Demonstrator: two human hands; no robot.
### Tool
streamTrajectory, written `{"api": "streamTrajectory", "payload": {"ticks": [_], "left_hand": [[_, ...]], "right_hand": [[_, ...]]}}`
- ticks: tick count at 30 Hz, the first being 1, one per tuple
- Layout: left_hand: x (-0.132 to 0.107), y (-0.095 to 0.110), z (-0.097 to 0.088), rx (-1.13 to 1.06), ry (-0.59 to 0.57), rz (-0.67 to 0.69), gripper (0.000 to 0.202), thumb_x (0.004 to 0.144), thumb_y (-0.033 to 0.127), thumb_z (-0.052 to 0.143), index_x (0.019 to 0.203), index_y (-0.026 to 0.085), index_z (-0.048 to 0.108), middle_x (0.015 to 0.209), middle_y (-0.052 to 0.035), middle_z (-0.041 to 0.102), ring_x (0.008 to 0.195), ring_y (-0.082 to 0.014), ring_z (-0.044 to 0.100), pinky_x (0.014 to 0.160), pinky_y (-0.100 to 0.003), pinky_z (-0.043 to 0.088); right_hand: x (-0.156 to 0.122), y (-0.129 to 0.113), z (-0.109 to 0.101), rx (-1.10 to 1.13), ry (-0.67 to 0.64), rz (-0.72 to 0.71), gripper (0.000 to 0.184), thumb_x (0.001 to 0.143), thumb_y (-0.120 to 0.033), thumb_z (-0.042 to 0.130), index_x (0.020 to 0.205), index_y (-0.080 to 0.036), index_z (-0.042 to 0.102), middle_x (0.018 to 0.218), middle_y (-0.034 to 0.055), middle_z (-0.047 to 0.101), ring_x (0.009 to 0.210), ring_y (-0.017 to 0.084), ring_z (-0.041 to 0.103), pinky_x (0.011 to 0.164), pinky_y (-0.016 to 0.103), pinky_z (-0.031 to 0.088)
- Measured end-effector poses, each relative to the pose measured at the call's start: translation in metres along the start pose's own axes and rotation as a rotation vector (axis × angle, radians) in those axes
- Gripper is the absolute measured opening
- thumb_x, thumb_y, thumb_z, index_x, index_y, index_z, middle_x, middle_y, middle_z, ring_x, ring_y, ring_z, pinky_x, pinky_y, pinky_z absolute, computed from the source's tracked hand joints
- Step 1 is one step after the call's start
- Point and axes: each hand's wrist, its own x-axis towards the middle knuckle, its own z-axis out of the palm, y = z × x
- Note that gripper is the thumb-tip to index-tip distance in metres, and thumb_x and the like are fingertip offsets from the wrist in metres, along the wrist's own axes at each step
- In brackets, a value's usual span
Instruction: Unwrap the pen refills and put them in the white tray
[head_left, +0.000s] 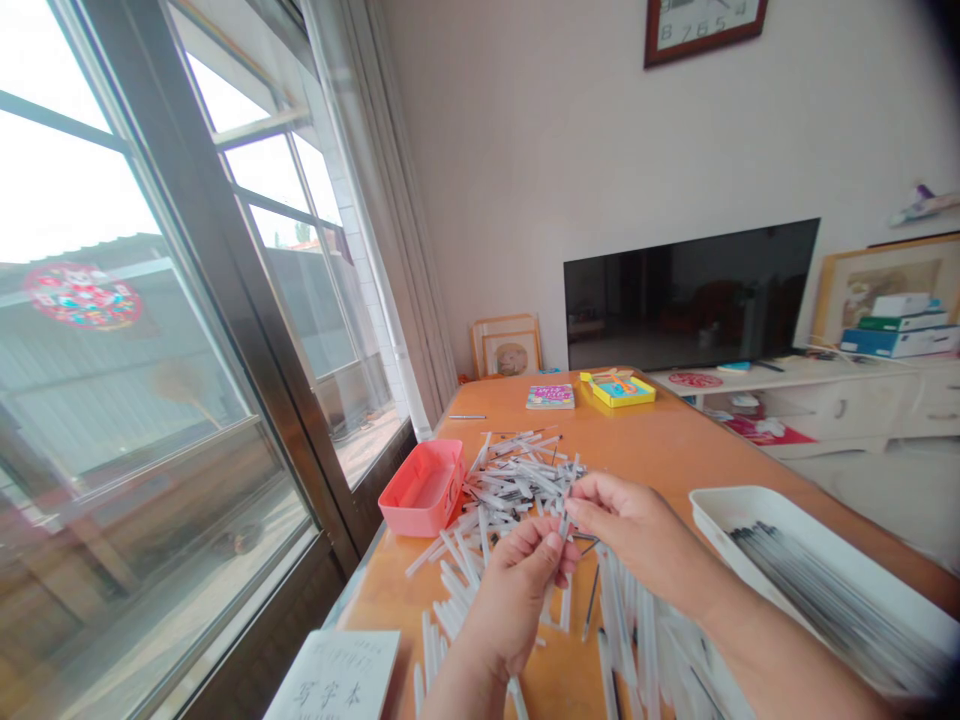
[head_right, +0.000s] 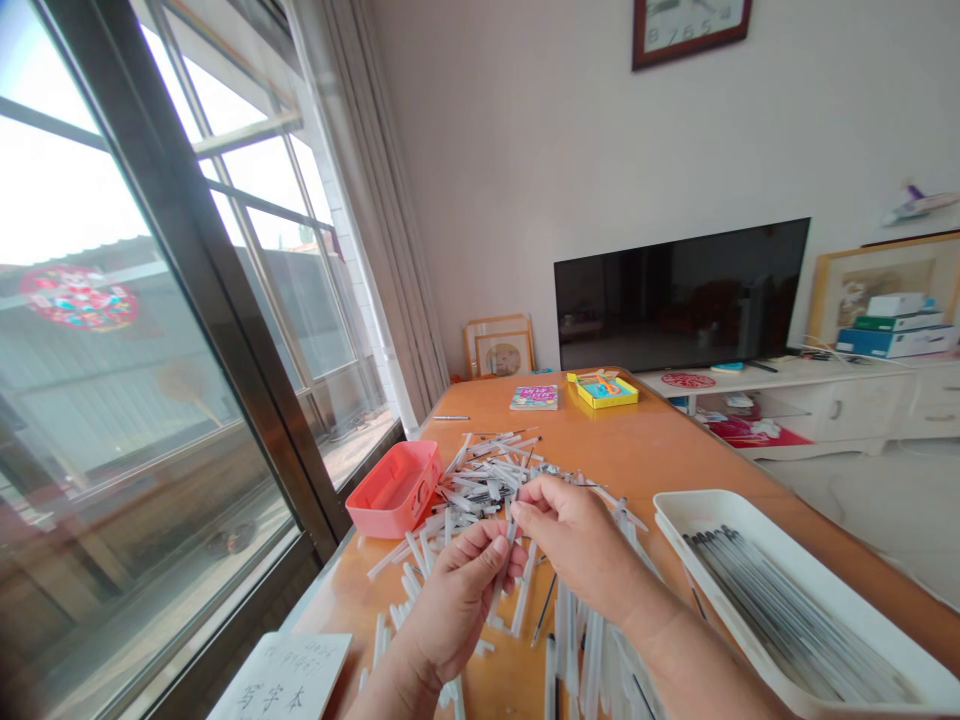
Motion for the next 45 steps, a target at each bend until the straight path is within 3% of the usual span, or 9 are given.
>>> {"api": "streamTrajectory", "payload": {"ticks": [4,9,14,21,28,35,39,45], "left_hand": [[0.0,0.002,-0.003,0.003,0.015,-0.002,0.028,0.088,0.038,0.069,0.102,0.014,0.068,0.086,-0.0067,0.064,0.074,-0.012,0.052,0.069,-0.025,0.037],[0.001,0.005,-0.006,-0.035,0.083,0.005,0.03,0.085,0.039,0.072,0.101,0.014,0.068,0.087,-0.0075,0.065,0.074,-0.0127,0.054,0.068,-0.024,0.039],[0.002,0.015,-0.012,-0.09,0.151,0.055,0.029,0.086,0.039,0.071,0.103,0.015,0.067,0.087,-0.0067,0.065,0.075,-0.0121,0.055,0.068,-0.023,0.041],[0.004,0.019,-0.02,-0.134,0.231,0.074,0.035,0.084,0.042,0.073,0.106,0.016,0.065,0.087,-0.0046,0.063,0.069,-0.0096,0.053,0.06,-0.021,0.038],[0.007,0.017,-0.028,-0.153,0.289,0.073,0.037,0.081,0.044,0.074,0.104,0.016,0.065,0.086,-0.004,0.065,0.067,-0.0092,0.054,0.059,-0.021,0.038],[0.009,0.018,-0.033,-0.191,0.366,0.067,0.041,0.075,0.042,0.08,0.103,0.016,0.065,0.082,-0.0033,0.066,0.064,-0.0082,0.054,0.057,-0.02,0.038],[0.009,0.02,-0.035,-0.193,0.396,0.089,0.041,0.073,0.04,0.081,0.103,0.016,0.066,0.081,-0.0034,0.067,0.063,-0.0087,0.055,0.056,-0.021,0.038],[0.009,0.025,-0.041,-0.2,0.45,0.133,0.04,0.075,0.039,0.079,0.104,0.016,0.065,0.082,-0.003,0.067,0.063,-0.0094,0.056,0.055,-0.021,0.038]], "right_hand": [[0.001,0.002,-0.002,0.029,0.028,0.068,0.027,0.089,-0.041,0.058,0.102,-0.019,0.067,0.09,0.0015,0.072,0.083,0.018,0.065,0.078,0.03,0.05],[0.005,0.011,-0.007,-0.006,0.086,0.108,0.029,0.087,-0.039,0.056,0.105,-0.02,0.069,0.087,0.0013,0.073,0.078,0.018,0.066,0.075,0.029,0.049],[0.011,0.036,-0.012,-0.222,0.111,0.108,0.026,0.086,-0.037,0.054,0.098,-0.021,0.07,0.076,-0.0007,0.071,0.07,0.018,0.063,0.064,0.027,0.044],[0.017,0.062,-0.002,-0.585,0.025,0.071,0.02,0.085,-0.03,0.051,0.086,-0.024,0.07,0.074,-0.0001,0.071,0.072,0.018,0.062,0.064,0.026,0.038],[0.026,0.059,0.01,-0.758,-0.182,0.141,0.014,0.079,-0.024,0.055,0.079,-0.024,0.069,0.074,-0.0007,0.07,0.07,0.016,0.06,0.059,0.025,0.03],[0.028,0.065,0.01,-0.788,-0.218,0.154,0.015,0.076,-0.021,0.057,0.08,-0.024,0.071,0.075,-0.0002,0.071,0.072,0.017,0.06,0.061,0.024,0.03],[0.022,0.064,0.017,-0.741,-0.309,0.146,0.018,0.075,-0.018,0.058,0.082,-0.025,0.072,0.075,-0.001,0.071,0.07,0.017,0.06,0.061,0.024,0.03],[0.034,0.064,0.015,-0.905,-0.196,0.15,0.022,0.079,-0.021,0.055,0.088,-0.03,0.073,0.084,0.0007,0.073,0.082,0.02,0.064,0.065,0.026,0.032]]}}
